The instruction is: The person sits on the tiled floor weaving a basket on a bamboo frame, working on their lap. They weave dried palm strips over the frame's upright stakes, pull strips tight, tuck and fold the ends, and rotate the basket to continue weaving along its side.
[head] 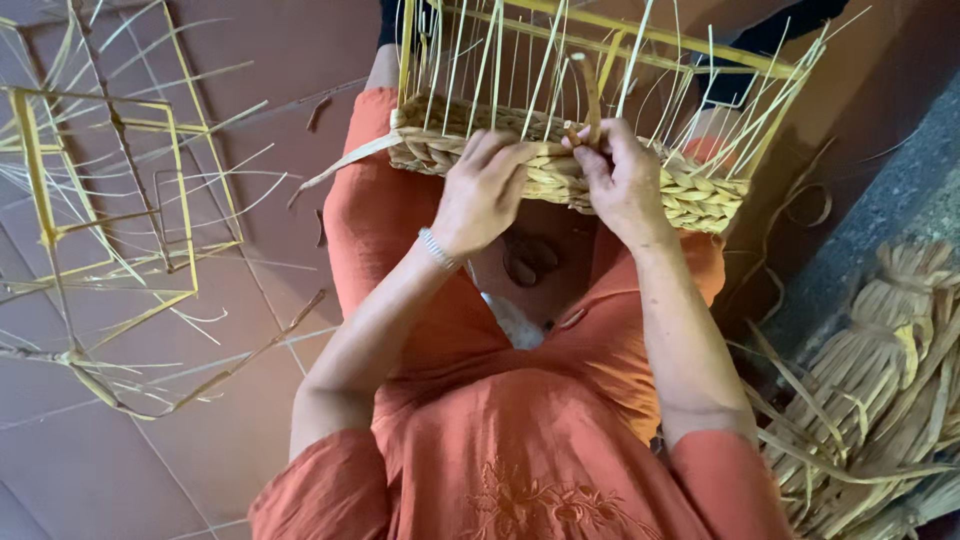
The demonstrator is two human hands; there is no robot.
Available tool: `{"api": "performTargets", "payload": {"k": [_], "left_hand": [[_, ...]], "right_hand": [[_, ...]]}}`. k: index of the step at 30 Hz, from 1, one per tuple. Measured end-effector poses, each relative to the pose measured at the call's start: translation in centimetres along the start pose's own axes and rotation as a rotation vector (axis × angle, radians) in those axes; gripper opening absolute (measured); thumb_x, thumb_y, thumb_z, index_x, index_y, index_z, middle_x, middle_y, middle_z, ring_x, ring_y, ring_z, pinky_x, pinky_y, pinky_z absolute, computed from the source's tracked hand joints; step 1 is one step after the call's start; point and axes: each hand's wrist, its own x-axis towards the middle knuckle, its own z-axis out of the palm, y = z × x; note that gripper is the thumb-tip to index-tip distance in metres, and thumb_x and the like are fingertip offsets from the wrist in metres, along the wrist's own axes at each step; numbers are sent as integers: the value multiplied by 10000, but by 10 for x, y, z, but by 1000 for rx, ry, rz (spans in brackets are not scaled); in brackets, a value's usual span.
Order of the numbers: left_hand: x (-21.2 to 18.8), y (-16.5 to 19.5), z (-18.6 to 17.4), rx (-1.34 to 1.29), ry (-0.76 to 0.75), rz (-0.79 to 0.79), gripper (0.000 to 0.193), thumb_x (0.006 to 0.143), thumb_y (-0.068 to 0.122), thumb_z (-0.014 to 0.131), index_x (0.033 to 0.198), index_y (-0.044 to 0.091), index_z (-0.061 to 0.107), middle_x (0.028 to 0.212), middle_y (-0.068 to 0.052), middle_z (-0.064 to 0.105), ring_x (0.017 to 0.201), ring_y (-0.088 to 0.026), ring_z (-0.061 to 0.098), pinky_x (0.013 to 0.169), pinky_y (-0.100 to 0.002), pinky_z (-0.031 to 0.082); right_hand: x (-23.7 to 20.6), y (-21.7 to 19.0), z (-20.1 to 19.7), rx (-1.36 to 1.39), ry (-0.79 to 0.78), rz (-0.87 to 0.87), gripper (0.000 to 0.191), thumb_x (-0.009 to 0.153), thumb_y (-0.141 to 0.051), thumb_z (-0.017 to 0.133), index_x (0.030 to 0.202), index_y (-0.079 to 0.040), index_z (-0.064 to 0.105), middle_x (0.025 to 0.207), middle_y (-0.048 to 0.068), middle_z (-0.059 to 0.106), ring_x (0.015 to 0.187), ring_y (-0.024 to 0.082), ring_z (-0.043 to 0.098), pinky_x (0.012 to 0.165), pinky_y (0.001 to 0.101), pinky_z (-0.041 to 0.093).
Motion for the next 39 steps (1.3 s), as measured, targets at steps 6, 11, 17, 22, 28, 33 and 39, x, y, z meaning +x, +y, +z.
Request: {"api": "performTargets", "payload": {"k": [6,11,17,22,28,33,39], "left_hand": [[58,-12,87,325,-544,-370,206,953,161,662,1058,-8,609,708,-142,674,599,-267,693,514,-399,560],[33,-18,93,-74,-90,-65,143,858,69,689,969,-9,643,745,-109,691,596,-185,672,520,-315,541],[-6,14,80,-444,-234,-605,111,1002,121,658,994,32,724,737,-127,744,519,-121,639,413,-290,452],[-27,41,79,-257,-156,-13,186,958,34,710,1143,57,723,1074,-92,740,853,-163,672,707,-331,563],[-4,21,58,411,-104,70,313,848,241,805,1125,108,746,1294,-107,584,1154,-306,487,907,-480,376],[-8,12,50,484,-99,124,146,864,225,788,943,167,680,1249,-69,566,1178,-300,496,1015,-469,359],[-7,-6,60,353,-171,-34,182,911,252,819,906,152,668,949,-38,583,981,-278,538,884,-476,391]], "right_hand": [[-17,-1,-20,46,27,4,131,1037,23,635,1152,-38,617,993,86,755,838,129,749,676,259,620],[-31,3,-36,-17,7,-39,274,994,70,623,1246,-26,668,1048,88,741,884,149,701,774,294,584],[-38,19,-38,-150,92,-199,220,943,32,694,1147,-50,698,1083,93,687,909,156,697,772,289,586],[-39,38,-31,-201,176,-181,241,904,-17,765,1122,-115,735,917,36,713,836,139,675,728,307,559],[-42,55,-37,-534,103,-338,112,929,-94,750,1033,-132,768,941,-2,744,791,173,563,722,343,488],[-38,61,-32,-528,137,-250,105,942,-208,794,920,-111,761,860,19,731,734,175,544,667,335,456],[-27,52,-27,-530,333,-223,137,940,-185,790,837,-129,719,833,3,746,758,158,596,704,345,498]]}}
